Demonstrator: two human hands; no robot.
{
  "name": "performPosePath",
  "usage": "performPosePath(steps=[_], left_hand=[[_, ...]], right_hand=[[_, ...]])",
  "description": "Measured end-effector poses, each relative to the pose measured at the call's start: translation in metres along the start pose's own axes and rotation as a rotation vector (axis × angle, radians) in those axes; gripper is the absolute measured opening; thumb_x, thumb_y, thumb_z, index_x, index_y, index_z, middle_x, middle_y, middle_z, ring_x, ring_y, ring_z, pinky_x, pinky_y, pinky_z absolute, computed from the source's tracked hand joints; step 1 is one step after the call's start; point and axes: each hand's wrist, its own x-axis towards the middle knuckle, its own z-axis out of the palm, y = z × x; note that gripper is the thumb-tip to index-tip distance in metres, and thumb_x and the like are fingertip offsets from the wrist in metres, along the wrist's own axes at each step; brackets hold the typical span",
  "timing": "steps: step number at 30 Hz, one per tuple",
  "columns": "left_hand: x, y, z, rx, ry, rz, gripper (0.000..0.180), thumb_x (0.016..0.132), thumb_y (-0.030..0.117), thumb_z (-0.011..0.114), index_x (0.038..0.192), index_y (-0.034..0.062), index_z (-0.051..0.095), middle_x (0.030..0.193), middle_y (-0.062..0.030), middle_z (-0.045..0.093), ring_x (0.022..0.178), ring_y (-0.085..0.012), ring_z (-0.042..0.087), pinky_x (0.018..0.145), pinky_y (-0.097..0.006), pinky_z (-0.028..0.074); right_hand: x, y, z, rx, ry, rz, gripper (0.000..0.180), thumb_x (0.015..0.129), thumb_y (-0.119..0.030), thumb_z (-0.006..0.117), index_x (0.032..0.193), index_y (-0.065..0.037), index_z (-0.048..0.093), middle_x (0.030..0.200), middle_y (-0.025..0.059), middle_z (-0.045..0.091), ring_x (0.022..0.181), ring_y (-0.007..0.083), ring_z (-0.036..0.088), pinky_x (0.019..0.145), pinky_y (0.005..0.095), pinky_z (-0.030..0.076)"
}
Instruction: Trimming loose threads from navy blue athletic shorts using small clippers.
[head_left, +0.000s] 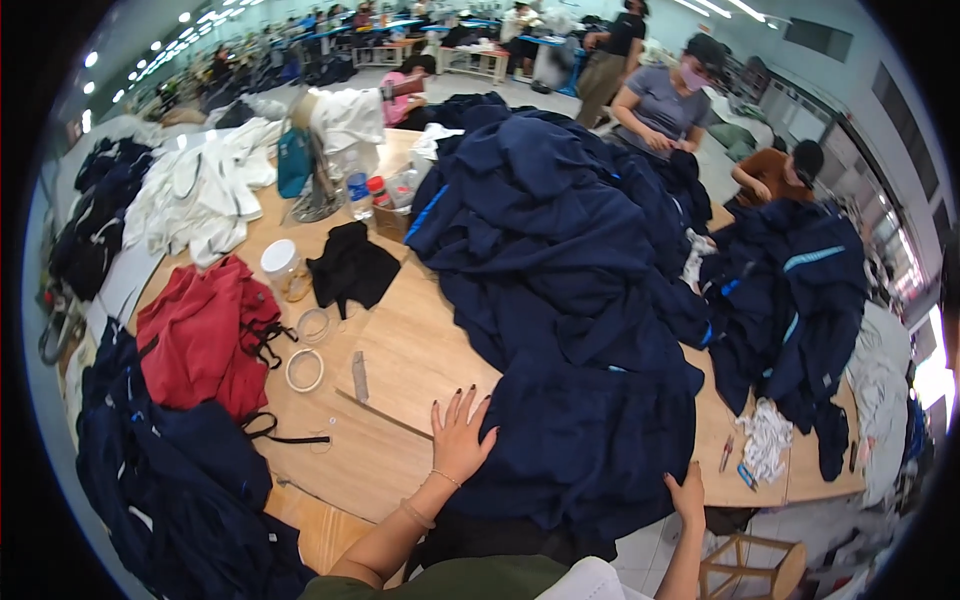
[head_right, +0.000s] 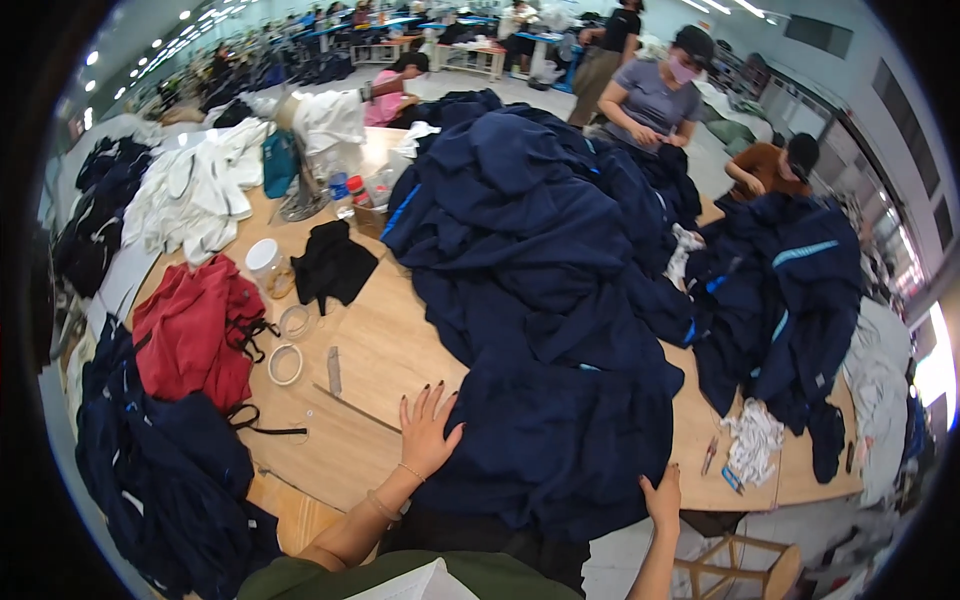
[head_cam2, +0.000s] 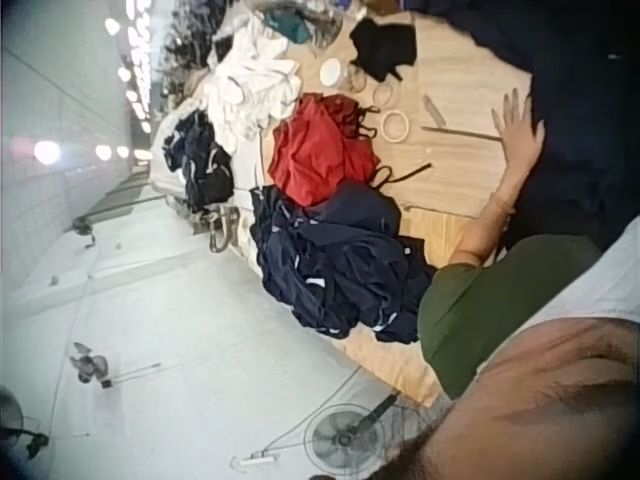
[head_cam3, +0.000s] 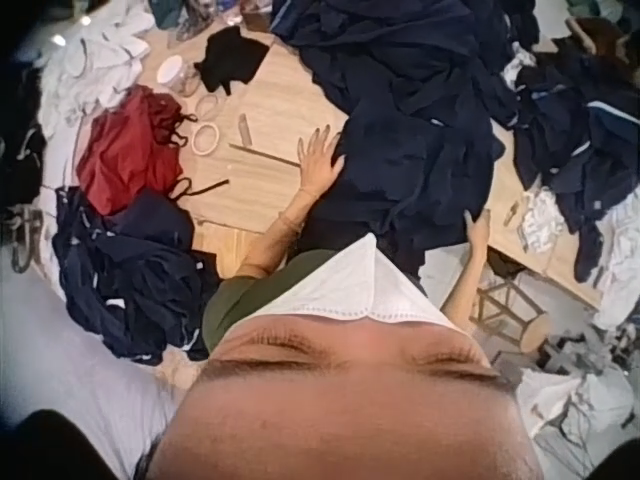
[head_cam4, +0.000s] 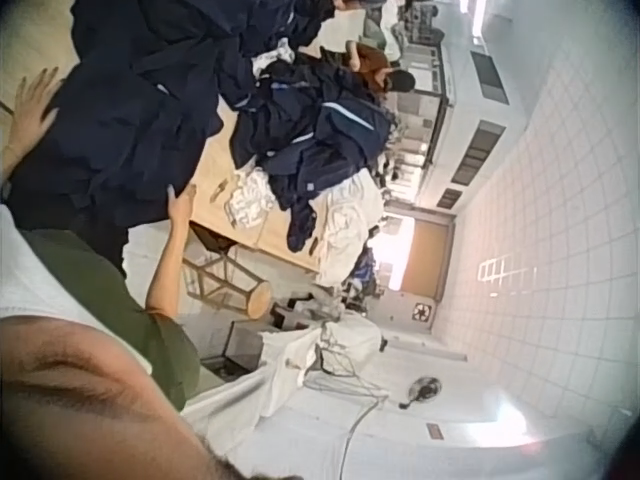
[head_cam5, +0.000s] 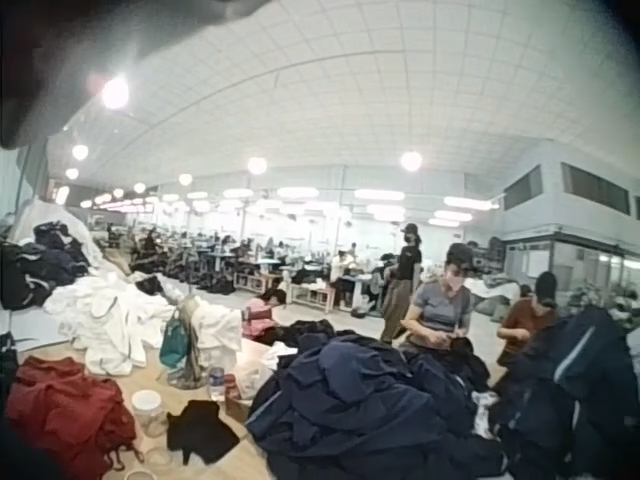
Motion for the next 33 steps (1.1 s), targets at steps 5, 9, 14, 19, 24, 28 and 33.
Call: performPosePath(steps=[5,9,14,19,24,28,33], left_hand=[[-0.004,-0.003,-0.003,0.012,-0.02,0.006,0.052,0.088,0.037,0.063,0.134,0.0132,0.056,0.146,-0.011,0.045,0.14,-0.0314,0.035,0.115,-0.06,0.017],[0.0,0.001,0.0,-0.002,-0.066,0.021,0.052,0.088,0.035,0.063,0.135,0.0134,0.055,0.147,-0.0112,0.044,0.14,-0.0324,0.034,0.115,-0.06,0.016],[-0.003,-0.009,-0.006,-0.061,-0.091,-0.036,0.054,0.086,0.029,0.065,0.135,0.0112,0.054,0.145,-0.0124,0.045,0.137,-0.033,0.036,0.114,-0.058,0.017],[0.06,0.018,0.009,-0.592,-0.177,-0.372,0.058,0.085,0.021,0.072,0.133,-0.0026,0.051,0.122,-0.0195,0.062,0.113,-0.0309,0.058,0.096,-0.035,0.046],[0.112,-0.005,0.028,-0.77,-0.204,-0.327,0.041,0.083,0.015,0.074,0.114,-0.0081,0.062,0.098,-0.0178,0.07,0.085,-0.0242,0.066,0.077,-0.032,0.051],[0.145,-0.002,-0.009,-0.768,-0.054,-0.13,0.022,0.08,0.002,0.071,0.101,-0.0033,0.069,0.083,-0.0111,0.066,0.079,-0.0178,0.063,0.075,-0.029,0.048],[0.185,0.029,-0.073,-0.859,0.191,0.096,0.036,0.077,-0.013,0.057,0.108,-0.0008,0.072,0.087,-0.0045,0.052,0.083,-0.0159,0.054,0.078,-0.022,0.042]], right_hand=[[0.004,-0.031,-0.021,0.071,-0.246,0.182,0.074,0.083,-0.031,0.074,0.135,0.01,0.042,0.142,0.0346,0.041,0.134,0.0456,0.041,0.111,0.0442,0.037],[-0.005,-0.022,-0.015,0.009,-0.11,0.153,0.066,0.08,-0.029,0.076,0.126,0.009,0.047,0.133,0.0319,0.05,0.122,0.0468,0.051,0.102,0.0458,0.043],[0.004,-0.036,-0.008,0.148,0.026,0.189,0.062,0.084,-0.036,0.072,0.125,0.008,0.056,0.133,0.0309,0.052,0.125,0.0425,0.049,0.103,0.0447,0.042],[0.081,-0.036,0.007,0.93,0.069,0.357,0.053,0.085,-0.03,0.074,0.121,0.007,0.061,0.108,0.014,0.069,0.096,0.019,0.064,0.086,0.0299,0.049],[0.13,-0.087,-0.02,0.839,-0.1,0.234,0.039,0.081,-0.022,0.074,0.11,0.005,0.069,0.096,0.0124,0.072,0.086,0.0177,0.067,0.079,0.0298,0.05],[0.141,-0.09,-0.066,0.809,0.035,0.063,0.022,0.079,-0.007,0.07,0.099,0.001,0.074,0.081,0.0074,0.073,0.075,0.0116,0.064,0.073,0.0268,0.049],[0.152,-0.104,-0.117,1.128,0.327,-0.052,0.027,0.084,0.004,0.062,0.108,-0.001,0.073,0.095,0.003,0.072,0.088,0.009,0.062,0.085,0.0222,0.045]])
